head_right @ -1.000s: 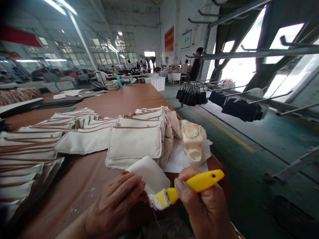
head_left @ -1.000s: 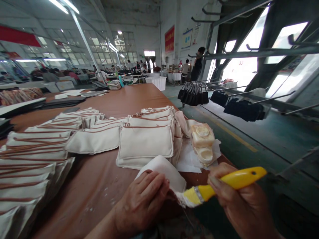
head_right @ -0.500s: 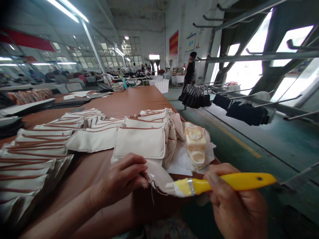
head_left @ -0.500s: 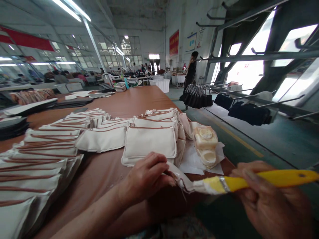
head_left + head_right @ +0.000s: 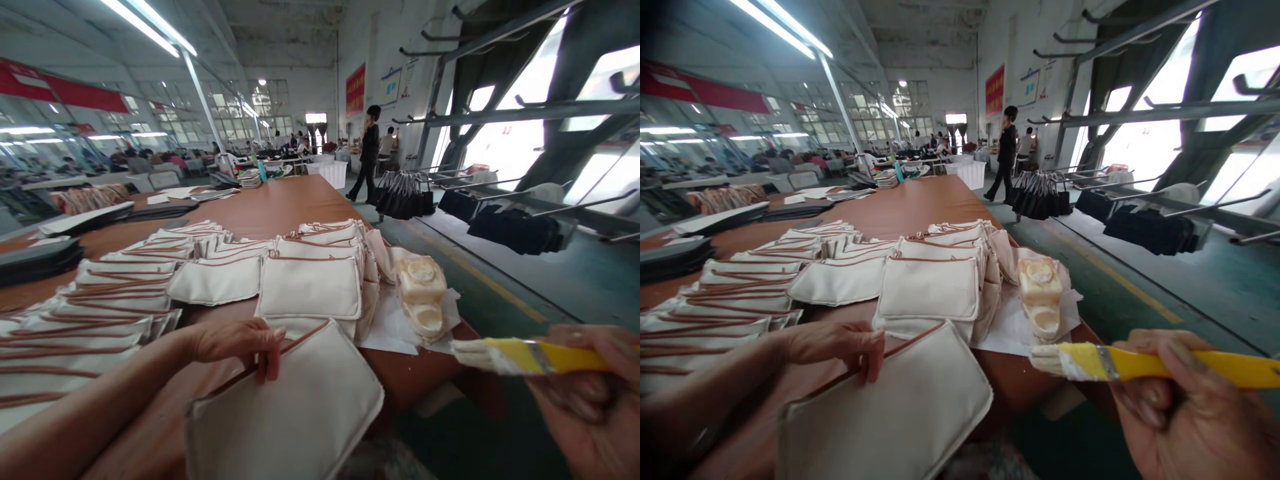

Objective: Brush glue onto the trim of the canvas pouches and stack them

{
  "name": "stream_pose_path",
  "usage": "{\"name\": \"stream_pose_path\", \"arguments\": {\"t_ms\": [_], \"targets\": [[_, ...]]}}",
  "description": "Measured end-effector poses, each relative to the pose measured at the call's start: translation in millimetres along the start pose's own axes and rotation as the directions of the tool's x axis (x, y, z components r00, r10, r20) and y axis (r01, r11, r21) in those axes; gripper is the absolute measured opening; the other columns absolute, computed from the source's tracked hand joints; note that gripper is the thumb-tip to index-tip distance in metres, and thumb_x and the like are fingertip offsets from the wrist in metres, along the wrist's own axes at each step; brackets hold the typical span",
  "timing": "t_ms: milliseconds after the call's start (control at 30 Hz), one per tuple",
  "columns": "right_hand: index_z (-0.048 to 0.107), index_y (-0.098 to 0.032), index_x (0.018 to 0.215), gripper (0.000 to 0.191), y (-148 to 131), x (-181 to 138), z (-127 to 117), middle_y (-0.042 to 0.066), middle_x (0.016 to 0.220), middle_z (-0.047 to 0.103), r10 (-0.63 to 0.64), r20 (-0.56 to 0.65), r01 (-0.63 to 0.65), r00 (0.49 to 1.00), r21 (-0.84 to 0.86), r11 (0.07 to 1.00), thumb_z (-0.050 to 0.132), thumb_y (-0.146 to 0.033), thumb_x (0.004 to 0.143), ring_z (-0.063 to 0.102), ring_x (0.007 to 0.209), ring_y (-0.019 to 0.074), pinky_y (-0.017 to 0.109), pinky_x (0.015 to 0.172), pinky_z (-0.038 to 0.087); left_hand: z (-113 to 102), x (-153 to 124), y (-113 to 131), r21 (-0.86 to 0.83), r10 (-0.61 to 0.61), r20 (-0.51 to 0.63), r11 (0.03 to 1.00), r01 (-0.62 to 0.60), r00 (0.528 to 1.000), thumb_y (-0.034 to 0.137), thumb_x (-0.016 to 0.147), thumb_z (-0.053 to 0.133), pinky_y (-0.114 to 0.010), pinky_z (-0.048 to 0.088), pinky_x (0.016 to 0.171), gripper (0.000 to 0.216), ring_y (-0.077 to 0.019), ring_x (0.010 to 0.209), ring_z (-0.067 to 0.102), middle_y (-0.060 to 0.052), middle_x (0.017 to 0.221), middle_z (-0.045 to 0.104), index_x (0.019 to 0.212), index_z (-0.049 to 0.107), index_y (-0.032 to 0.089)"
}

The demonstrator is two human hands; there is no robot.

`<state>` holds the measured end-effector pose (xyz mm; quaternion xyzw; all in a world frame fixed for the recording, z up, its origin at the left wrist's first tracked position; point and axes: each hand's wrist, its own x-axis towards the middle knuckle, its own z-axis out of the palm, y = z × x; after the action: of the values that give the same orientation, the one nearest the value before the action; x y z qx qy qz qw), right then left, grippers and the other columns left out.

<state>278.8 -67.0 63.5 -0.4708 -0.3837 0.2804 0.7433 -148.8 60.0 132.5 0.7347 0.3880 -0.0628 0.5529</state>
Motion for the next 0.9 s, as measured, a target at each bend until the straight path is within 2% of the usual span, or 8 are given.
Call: {"name": "stream_pose_path", "arguments": {"t_ms": [67, 133, 200, 333, 500, 600, 767, 900], "targets": [[0.055, -0.026, 0.067, 0.033, 3, -7, 15, -0.001, 0.055, 0.03, 0.158, -0.033, -0.152, 0.987, 0.132, 0.979, 0.068, -0.04, 0.094, 0.031, 0.042, 0.0117, 0.035, 0.035, 0.029, 7, 16, -40, 0.062, -0.144, -0.016, 0.988, 0.144, 0.99, 0.073, 0.097, 0.024, -0.029, 0.051, 0.076, 0.077, -0.022, 0.081, 0.069, -0.009, 0.091, 0.075, 0.088, 0.077, 0.018], [0.06, -0.024, 0.072, 0.025, 6, -13, 28, -0.002, 0.057, 0.031, 0.279, -0.061, -0.261, 0.958, 0.207, 0.943, 0.07, -0.036, 0.092, 0.033, 0.045, 0.0115, 0.028, 0.037, 0.035, 18, 38, -73, 0.256, -0.117, -0.247, 0.949, 0.181, 0.962, 0.067, 0.098, 0.03, -0.029, 0.048, 0.075, 0.068, -0.0208, 0.077, 0.065, -0.007, 0.083, 0.072, 0.081, 0.073, 0.017], [0.056, -0.02, 0.069, 0.029, 11, -19, 39, -0.002, 0.06, 0.032, 0.352, -0.068, -0.327, 0.934, 0.239, 0.914, 0.073, -0.033, 0.088, 0.034, 0.049, 0.0109, 0.023, 0.04, 0.039, 31, 67, -95, 0.358, -0.053, -0.437, 0.906, 0.227, 0.898, 0.058, 0.097, 0.041, -0.03, 0.045, 0.078, 0.052, -0.0213, 0.081, 0.062, -0.007, 0.085, 0.068, 0.082, 0.068, 0.017], [0.045, -0.019, 0.063, 0.04, 23, -28, 51, -0.002, 0.06, 0.034, 0.422, -0.03, -0.405, 0.906, 0.228, 0.886, 0.074, -0.035, 0.086, 0.03, 0.051, 0.0115, 0.019, 0.04, 0.037, 56, 125, -117, 0.346, -0.05, -0.586, 0.887, 0.306, 0.809, 0.039, 0.098, 0.044, -0.031, 0.042, 0.08, 0.031, -0.0231, 0.089, 0.061, -0.009, 0.096, 0.066, 0.089, 0.064, 0.018], [0.048, -0.019, 0.068, 0.039, 51, -32, 59, -0.003, 0.06, 0.038, 0.424, 0.088, -0.432, 0.902, 0.233, 0.871, 0.074, -0.037, 0.09, 0.032, 0.053, 0.0112, 0.018, 0.045, 0.038, 75, 166, -129, 0.269, -0.101, -0.68, 0.887, 0.375, 0.726, 0.042, 0.097, 0.047, -0.034, 0.042, 0.082, 0.03, -0.0274, 0.098, 0.063, -0.014, 0.105, 0.066, 0.099, 0.063, 0.016], [0.053, -0.019, 0.077, 0.034, 74, -33, 67, -0.004, 0.062, 0.043, 0.419, 0.134, -0.44, 0.898, 0.25, 0.863, 0.082, -0.034, 0.085, 0.033, 0.052, 0.0091, 0.017, 0.046, 0.036, 77, 171, -133, 0.235, -0.127, -0.656, 0.903, 0.361, 0.744, 0.042, 0.093, 0.055, -0.031, 0.042, 0.075, 0.027, -0.025, 0.091, 0.064, -0.01, 0.099, 0.07, 0.099, 0.064, 0.017], [0.053, -0.019, 0.081, 0.043, 104, -40, 84, -0.005, 0.062, 0.046, 0.452, 0.158, -0.476, 0.878, 0.192, 0.858, 0.089, -0.043, 0.076, 0.034, 0.05, 0.0078, 0.017, 0.044, 0.029, 78, 170, -131, 0.207, -0.116, -0.557, 0.94, 0.272, 0.822, 0.039, 0.086, 0.062, -0.027, 0.039, 0.068, 0.026, -0.0211, 0.078, 0.061, -0.005, 0.079, 0.068, 0.076, 0.067, 0.016], [0.056, -0.019, 0.09, 0.042, 118, -41, 88, -0.006, 0.062, 0.045, 0.365, 0.18, -0.37, 0.913, -0.007, 0.929, 0.079, -0.053, 0.086, 0.035, 0.051, 0.0104, 0.02, 0.044, 0.03, 88, 161, -118, 0.162, -0.064, -0.541, 0.971, 0.178, 0.839, 0.04, 0.087, 0.059, -0.026, 0.039, 0.068, 0.027, -0.0205, 0.081, 0.059, -0.005, 0.086, 0.068, 0.087, 0.069, 0.015]]}}
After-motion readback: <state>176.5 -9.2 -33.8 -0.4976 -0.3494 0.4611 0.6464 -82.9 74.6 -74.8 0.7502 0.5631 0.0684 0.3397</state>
